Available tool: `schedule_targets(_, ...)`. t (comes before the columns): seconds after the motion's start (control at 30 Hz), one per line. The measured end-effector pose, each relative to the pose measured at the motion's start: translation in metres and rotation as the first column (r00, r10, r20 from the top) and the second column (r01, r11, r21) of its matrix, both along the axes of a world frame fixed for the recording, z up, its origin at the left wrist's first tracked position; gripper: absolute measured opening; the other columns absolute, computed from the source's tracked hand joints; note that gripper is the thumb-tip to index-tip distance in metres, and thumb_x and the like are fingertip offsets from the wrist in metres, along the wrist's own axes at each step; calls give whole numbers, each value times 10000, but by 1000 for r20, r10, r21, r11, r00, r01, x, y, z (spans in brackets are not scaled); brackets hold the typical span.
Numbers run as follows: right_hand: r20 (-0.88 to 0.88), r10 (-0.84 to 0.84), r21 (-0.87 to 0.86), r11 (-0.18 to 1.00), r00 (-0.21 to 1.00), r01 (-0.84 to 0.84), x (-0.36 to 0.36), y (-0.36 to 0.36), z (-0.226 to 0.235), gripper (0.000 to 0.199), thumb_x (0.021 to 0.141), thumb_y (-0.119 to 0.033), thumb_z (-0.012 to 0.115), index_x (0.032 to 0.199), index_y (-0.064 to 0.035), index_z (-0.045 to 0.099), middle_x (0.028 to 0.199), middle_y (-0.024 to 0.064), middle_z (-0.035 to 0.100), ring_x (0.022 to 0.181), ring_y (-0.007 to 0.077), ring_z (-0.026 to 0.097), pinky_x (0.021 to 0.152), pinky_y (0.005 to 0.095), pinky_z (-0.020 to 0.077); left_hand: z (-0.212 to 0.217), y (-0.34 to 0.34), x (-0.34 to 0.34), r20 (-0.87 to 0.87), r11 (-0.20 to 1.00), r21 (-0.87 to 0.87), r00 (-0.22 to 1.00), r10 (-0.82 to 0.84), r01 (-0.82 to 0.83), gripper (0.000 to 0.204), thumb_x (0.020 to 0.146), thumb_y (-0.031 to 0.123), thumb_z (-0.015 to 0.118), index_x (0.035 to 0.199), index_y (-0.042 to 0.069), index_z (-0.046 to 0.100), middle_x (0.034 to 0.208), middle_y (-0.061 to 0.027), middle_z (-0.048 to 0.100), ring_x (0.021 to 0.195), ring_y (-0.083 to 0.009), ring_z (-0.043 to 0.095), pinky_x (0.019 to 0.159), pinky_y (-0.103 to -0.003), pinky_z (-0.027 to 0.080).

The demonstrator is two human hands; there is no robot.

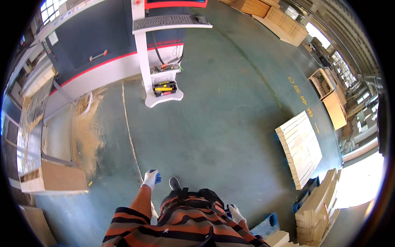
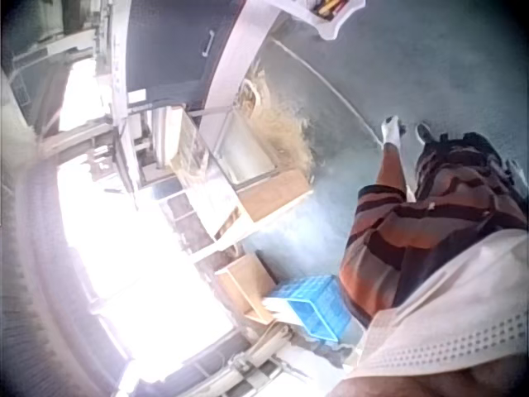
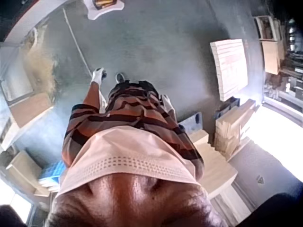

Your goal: The person cleans a woodworking workshop by sweeping sawdust into a pile using a long wooden plank. They then clear sawdust from a machine surface and a wooden box, and finally stack a piece of plywood onto a pile of lumber.

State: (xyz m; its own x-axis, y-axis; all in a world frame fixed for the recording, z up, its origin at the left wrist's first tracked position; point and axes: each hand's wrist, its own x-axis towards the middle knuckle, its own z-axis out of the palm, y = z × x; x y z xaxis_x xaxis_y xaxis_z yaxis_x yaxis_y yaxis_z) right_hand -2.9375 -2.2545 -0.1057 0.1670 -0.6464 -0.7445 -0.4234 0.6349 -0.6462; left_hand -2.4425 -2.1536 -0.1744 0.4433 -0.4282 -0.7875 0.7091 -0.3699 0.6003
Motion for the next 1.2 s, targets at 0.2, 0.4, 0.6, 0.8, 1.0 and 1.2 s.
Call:
schedule_targets(0.2,-23,69,10,998,997,-69,84,-105,32,354,907,-347,537,1102,-52,552,828,47,605,681,132,563,593,276,453,8,-53,31,1,996,-68,999,51,-51,197,873,190,603,1011,54,566,824,-76,623,657,-212,631,563,-351,541)
schedule_targets(0.4,-116,101,92,992,988,-91,105,-174,-2,341,902,-340,533,1089,-55,551,828,60,603,694,150,571,609,285,461,-39,-1,7,-187,973,119,958,216,-196,156,846,186,606,935,68,553,749,-85,597,580,-250,608,523,-396,533)
schedule_targets(0.6,-445,862,-186,175,241,-967,51,-255,-140,330,881,-264,529,1138,-58,526,893,136,617,761,257,605,700,359,490,-79,16,-8,-356,920,-37,865,354,-391,104,857,162,566,830,68,529,666,-86,541,508,-288,555,468,-421,498)
schedule_targets(0.8,-318,615,-38,752,721,-658,184,-414,-58,526,848,-432,501,1109,23,530,1010,249,625,881,341,626,765,405,479,-65,-62,23,-371,878,-147,848,378,-456,100,809,167,571,829,73,546,692,-94,550,646,-287,577,577,-411,482)
schedule_targets(1.0,-224,415,-167,875,882,-455,261,-563,-84,394,889,-397,521,1067,-46,541,849,50,599,693,140,563,619,300,454,57,-251,69,-106,948,6,942,318,-320,249,918,219,512,1033,10,583,796,-141,633,674,-294,643,579,-410,539)
schedule_targets(1.2,-68,389,-60,918,919,-393,311,-600,-30,358,893,-397,528,1069,-86,547,836,41,593,704,132,572,623,283,454,56,-327,109,-35,954,93,956,290,-286,215,922,197,513,997,15,599,791,-138,655,641,-260,649,556,-380,553)
